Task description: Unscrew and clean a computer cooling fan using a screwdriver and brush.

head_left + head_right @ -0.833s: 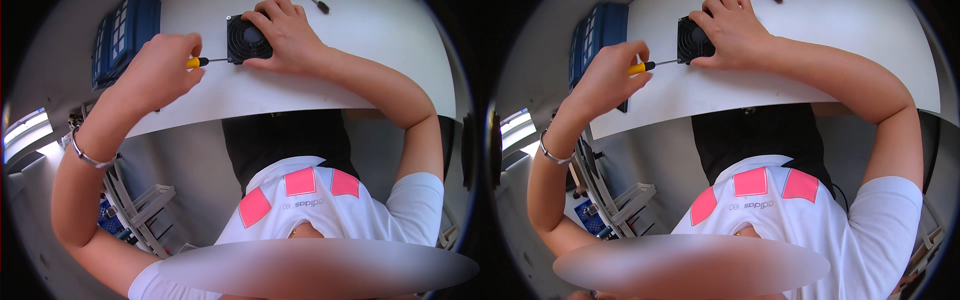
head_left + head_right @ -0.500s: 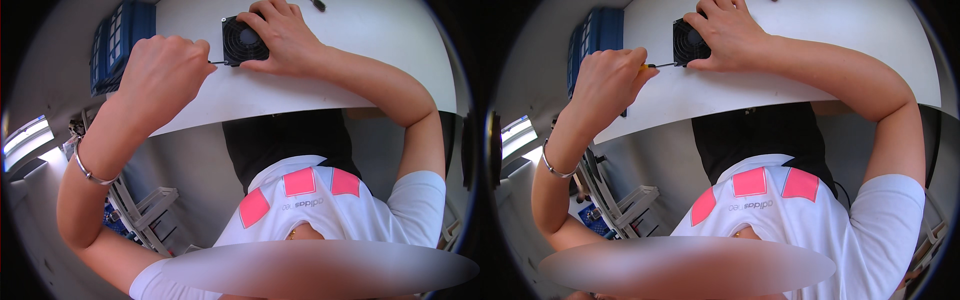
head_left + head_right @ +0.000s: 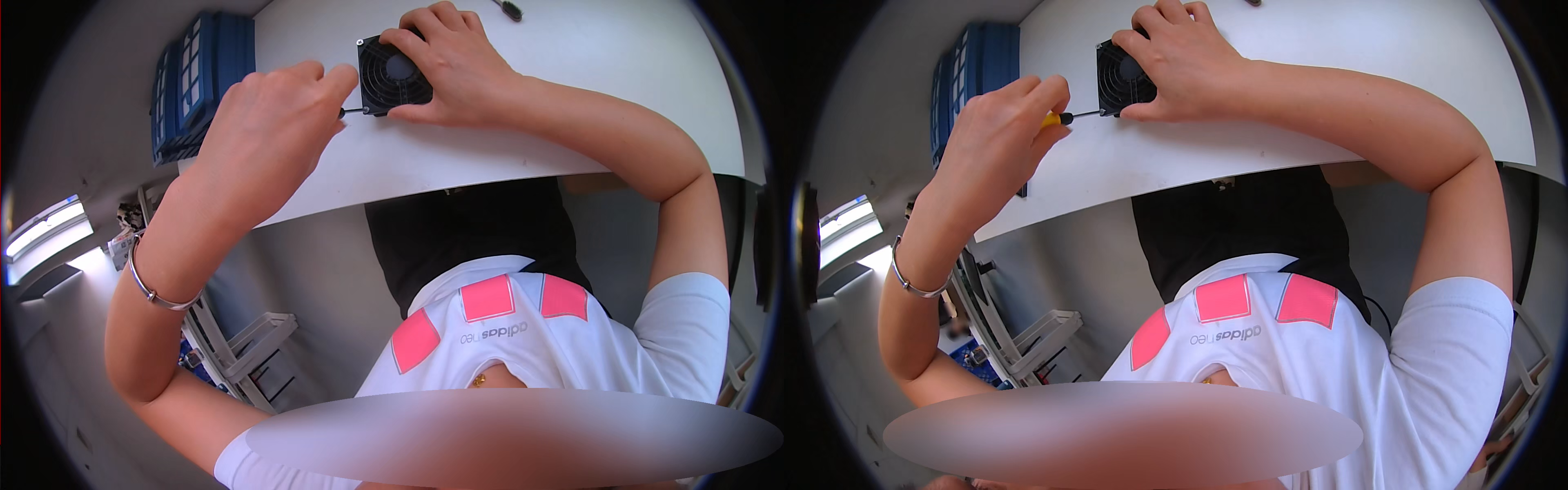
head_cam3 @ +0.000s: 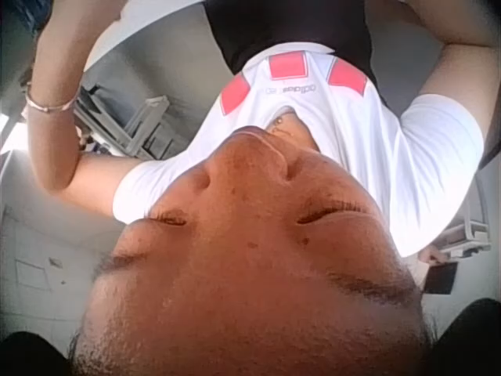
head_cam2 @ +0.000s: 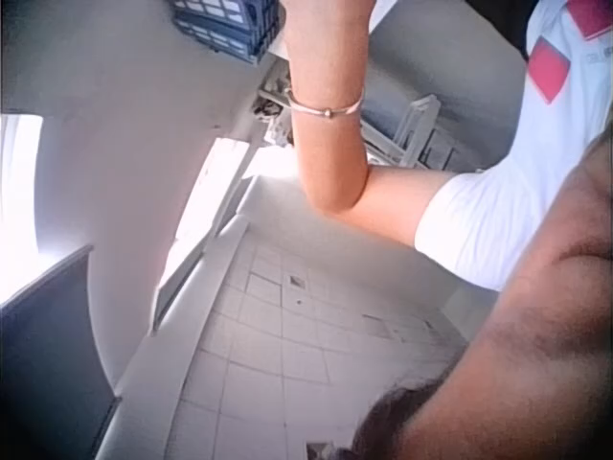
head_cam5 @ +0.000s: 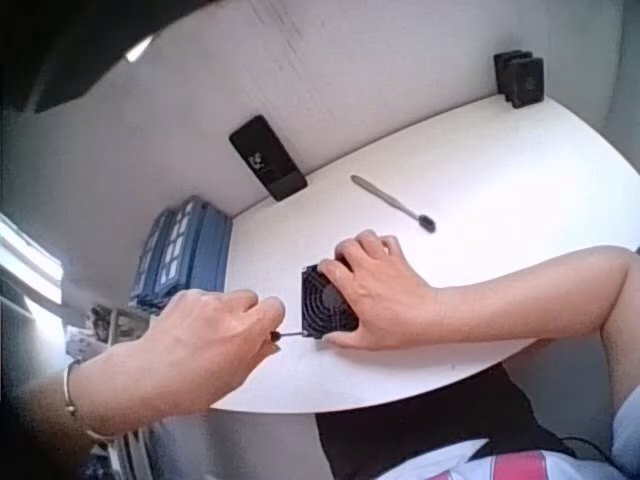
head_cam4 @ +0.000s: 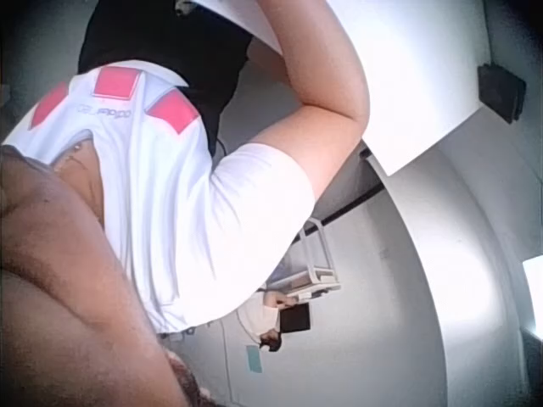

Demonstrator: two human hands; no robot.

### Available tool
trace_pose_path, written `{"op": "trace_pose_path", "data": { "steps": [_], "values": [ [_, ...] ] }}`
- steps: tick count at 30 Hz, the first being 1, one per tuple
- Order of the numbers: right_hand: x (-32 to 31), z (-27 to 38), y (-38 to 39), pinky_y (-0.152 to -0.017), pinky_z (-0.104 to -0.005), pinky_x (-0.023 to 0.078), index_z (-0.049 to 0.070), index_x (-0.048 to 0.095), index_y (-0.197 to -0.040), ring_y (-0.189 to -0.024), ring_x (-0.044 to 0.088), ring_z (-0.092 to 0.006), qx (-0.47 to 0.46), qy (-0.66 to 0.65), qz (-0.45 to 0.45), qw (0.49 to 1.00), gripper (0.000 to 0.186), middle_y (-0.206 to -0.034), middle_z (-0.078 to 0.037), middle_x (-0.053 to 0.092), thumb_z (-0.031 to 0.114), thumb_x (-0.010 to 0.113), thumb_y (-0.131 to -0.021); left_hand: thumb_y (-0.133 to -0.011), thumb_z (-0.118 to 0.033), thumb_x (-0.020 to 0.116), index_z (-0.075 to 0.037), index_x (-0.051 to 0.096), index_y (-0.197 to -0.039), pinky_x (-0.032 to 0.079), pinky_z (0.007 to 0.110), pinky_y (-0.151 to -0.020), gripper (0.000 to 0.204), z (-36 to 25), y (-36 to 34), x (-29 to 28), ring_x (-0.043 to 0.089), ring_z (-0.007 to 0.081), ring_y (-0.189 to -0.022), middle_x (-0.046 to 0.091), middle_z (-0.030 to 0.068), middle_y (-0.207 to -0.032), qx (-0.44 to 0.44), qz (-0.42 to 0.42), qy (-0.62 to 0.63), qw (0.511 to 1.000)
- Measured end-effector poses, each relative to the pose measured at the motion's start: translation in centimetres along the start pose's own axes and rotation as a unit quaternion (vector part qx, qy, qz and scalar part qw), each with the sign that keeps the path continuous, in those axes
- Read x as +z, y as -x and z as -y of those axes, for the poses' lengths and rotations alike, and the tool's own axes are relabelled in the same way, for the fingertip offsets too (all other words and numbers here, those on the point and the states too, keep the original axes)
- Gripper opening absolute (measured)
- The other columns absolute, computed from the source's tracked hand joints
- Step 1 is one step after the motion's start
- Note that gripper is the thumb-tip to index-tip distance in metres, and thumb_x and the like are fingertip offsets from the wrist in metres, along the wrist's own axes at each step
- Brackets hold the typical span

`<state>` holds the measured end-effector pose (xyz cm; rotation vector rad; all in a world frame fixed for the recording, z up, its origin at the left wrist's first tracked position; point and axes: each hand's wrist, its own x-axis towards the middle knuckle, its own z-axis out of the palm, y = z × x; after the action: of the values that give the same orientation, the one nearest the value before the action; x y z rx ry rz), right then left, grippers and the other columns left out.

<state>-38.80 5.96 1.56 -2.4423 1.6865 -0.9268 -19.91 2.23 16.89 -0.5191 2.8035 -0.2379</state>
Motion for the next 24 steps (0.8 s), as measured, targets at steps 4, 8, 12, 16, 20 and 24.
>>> {"op": "trace_pose_path", "data": {
  "steps": [4,8,12,16,20,24],
  "values": [
    [0.0,0.0,0.1,-0.098,-0.0518,0.035,0.0,0.048,-0.129,-0.116,0.044,-0.0375,0.003,0.004,0.001,1.0,0.08,-0.12,-0.023,0.049,0.052,0.076,-0.075,-0.088,-0.016,0.071,-0.005,0.056,-0.093,0.05,0.04,-0.062,0.019,-0.1,-0.5,0.4,0.063,0.0329,-0.069,0.065,0.0127,-0.082,-0.067,0.032,-0.006,0.997],
    [-0.1,0.0,0.1,-0.099,-0.0517,0.035,0.0,0.05,-0.128,-0.116,0.044,-0.0375,0.004,0.013,0.003,1.0,0.079,-0.12,-0.023,0.049,0.052,0.077,-0.074,-0.09,-0.024,0.07,-0.005,0.057,-0.093,0.05,0.039,-0.062,0.023,0.5,-0.3,0.5,0.063,0.0319,-0.067,0.065,0.011,-0.081,-0.044,0.011,0.001,0.999],
    [-0.3,0.1,0.1,-0.099,-0.0516,0.035,0.0,0.051,-0.127,-0.116,0.044,-0.0375,0.004,0.007,-0.006,1.0,0.079,-0.12,-0.023,0.05,0.053,0.076,-0.075,-0.089,-0.024,0.072,-0.006,0.058,-0.095,0.05,0.039,-0.063,0.023,-0.8,0.1,-0.4,0.064,0.0308,-0.071,0.063,0.0093,-0.083,-0.064,0.021,0.007,0.998],
    [-0.3,0.0,0.1,-0.099,-0.0516,0.035,0.0,0.051,-0.128,-0.117,0.044,-0.0374,0.007,0.007,0.003,1.0,0.079,-0.12,-0.023,0.05,0.053,0.076,-0.075,-0.089,-0.02,0.071,-0.006,0.058,-0.097,0.051,0.038,-0.064,0.02,-0.3,0.7,0.0,0.065,0.0294,-0.075,0.063,0.0088,-0.087,-0.024,0.007,0.026,0.999],
    [-0.3,-0.1,0.2,-0.1,-0.0516,0.035,-0.001,0.05,-0.128,-0.117,0.043,-0.0376,0.004,0.003,0.003,1.0,0.08,-0.12,-0.024,0.05,0.054,0.075,-0.076,-0.091,-0.017,0.068,-0.005,0.058,-0.097,0.05,0.038,-0.062,0.017,0.0,1.1,0.2,0.064,0.0299,-0.07,0.064,0.0111,-0.083,-0.036,-0.017,0.022,0.999],
    [-0.2,0.0,0.1,-0.1,-0.0515,0.034,-0.001,0.05,-0.129,-0.118,0.043,-0.0377,0.004,0.013,0.01,1.0,0.08,-0.121,-0.024,0.05,0.054,0.074,-0.076,-0.093,-0.019,0.067,-0.004,0.058,-0.097,0.05,0.039,-0.061,0.017,-0.3,1.3,0.3,0.063,0.0315,-0.065,0.064,0.0122,-0.074,-0.082,0.049,0.032,0.995]
  ]
}}
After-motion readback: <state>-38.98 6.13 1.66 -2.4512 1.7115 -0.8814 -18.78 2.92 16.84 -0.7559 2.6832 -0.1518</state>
